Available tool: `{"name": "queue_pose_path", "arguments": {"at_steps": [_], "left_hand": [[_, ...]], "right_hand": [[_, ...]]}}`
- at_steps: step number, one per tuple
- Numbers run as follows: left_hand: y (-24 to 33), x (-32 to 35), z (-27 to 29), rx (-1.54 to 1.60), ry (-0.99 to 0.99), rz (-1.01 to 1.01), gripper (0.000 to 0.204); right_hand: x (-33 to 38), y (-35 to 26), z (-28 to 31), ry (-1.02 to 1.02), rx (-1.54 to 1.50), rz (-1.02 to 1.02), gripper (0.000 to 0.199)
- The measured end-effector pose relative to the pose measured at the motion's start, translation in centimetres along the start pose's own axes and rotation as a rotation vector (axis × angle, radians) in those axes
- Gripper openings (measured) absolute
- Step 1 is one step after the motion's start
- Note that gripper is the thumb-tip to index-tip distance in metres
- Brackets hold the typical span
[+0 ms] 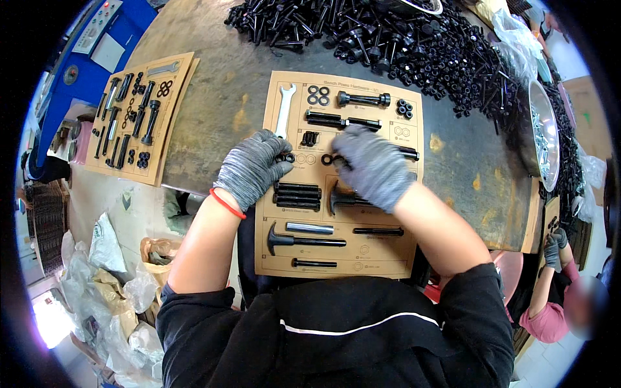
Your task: The person arranges various black metal hardware components, including bolts, nuts, washers, and hammers, onto a cardboard template on a workbench. The person picks items from a large pile and places them into designated slots on the template.
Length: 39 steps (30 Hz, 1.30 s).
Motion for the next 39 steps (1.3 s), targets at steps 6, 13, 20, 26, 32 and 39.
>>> {"name": "queue_pose_path", "arguments": {"at_steps": [6, 13, 20, 26, 32, 39], "left_hand": [[-0.8, -0.4, -0.1, 0.017, -0.017, -0.081, 0.023], [-0.5, 1.4, 1.2, 0.113, 0.208, -0.074, 0.034], [-6.2, 3.8, 0.0, 0.427, 0.571, 0.072, 0.034], [-6.7, 3.2, -0.3, 0.337, 0.544, 0.104, 0.029], [-6.4, 3.4, -0.3, 0.32, 0.561, 0.13, 0.025], [-5.5, 2.4, -0.4, 0.206, 0.538, 0.075, 0.021]], "right_hand": [[-3.5, -3.1, -4.3, -0.235, 0.092, -0.02, 0.024], [-1.2, -0.8, -0.6, -0.042, -0.012, 0.01, 0.028], [7.0, 21.2, 6.2, 0.268, 0.14, -0.785, 0.033], [8.7, 27.9, 3.6, 0.338, 0.109, -0.81, 0.024], [10.3, 27.4, 3.9, 0.209, -0.005, -0.859, 0.025], [10.9, 31.4, 4.8, 0.42, -0.23, -0.679, 0.027]]}}
Point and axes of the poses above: each hand's wrist, its own x-axis away from the middle knuckle, its own z-axis out of the back of the hand, y = z × x, the point moved 4 cm from there along -x, towards the middle knuckle, and after that the axes turned 7 degrees about x, right-handed, at the moved point
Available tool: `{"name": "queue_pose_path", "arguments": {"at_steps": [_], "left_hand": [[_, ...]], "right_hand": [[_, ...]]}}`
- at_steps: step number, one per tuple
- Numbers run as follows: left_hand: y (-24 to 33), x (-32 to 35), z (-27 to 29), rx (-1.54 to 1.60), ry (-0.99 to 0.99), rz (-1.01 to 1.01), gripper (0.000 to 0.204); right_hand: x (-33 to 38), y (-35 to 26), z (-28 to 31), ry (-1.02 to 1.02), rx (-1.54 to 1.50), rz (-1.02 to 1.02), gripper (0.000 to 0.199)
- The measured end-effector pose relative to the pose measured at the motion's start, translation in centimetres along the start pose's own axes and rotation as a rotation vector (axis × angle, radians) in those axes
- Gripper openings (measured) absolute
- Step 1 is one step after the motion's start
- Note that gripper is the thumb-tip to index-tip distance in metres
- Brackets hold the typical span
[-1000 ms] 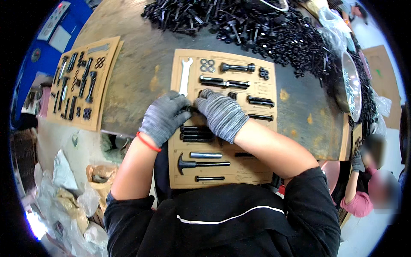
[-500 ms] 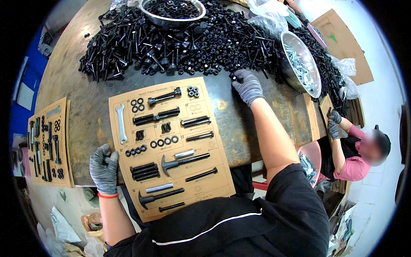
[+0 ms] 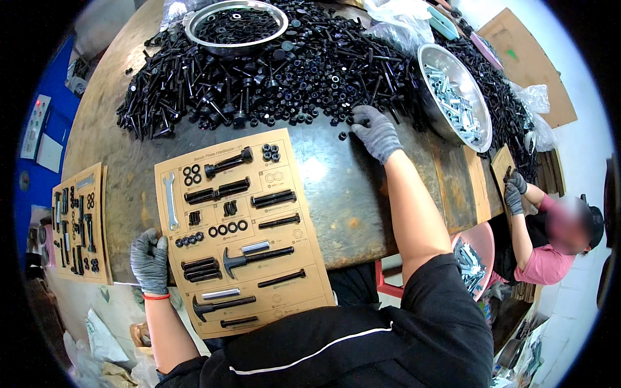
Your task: The person arranges various black metal hardware components, including bolts, nuts, washers, and hammers, onto a cardboard template on a workbench. The person picks items from a large pile and places them into designated slots on the template.
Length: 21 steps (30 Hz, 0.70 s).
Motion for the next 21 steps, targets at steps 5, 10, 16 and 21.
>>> {"name": "queue_pose_path", "arguments": {"at_steps": [5, 10, 16, 21], "left_hand": [[-0.7, 0.1, 0.3, -0.036, 0.023, 0.01, 0.02], [-1.0, 0.1, 0.2, -0.02, 0.009, 0.068, 0.022], [-1.6, 0.3, 0.4, -0.035, 0.024, 0.041, 0.025], [-1.3, 0.3, 0.3, -0.039, 0.028, 0.054, 0.026]], "right_hand": [[-0.2, -0.9, -0.4, -0.262, 0.179, 0.0, 0.025], [0.8, -0.1, 1.0, -0.166, 0.439, -0.073, 0.031], [1.5, -2.5, -1.0, -0.181, 0.155, 0.206, 0.028], [-0.1, -2.2, -1.0, -0.076, 0.231, -0.024, 0.022]]}}
Point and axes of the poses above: each hand's wrist, its own x-axis away from the middle knuckle, its own z-axis out of the back of the hand, y = z × x, the point moved 4 cm from there along -x, towards the middle knuckle, and after that the axes turned 7 degrees about x, right-handed, at the moved point
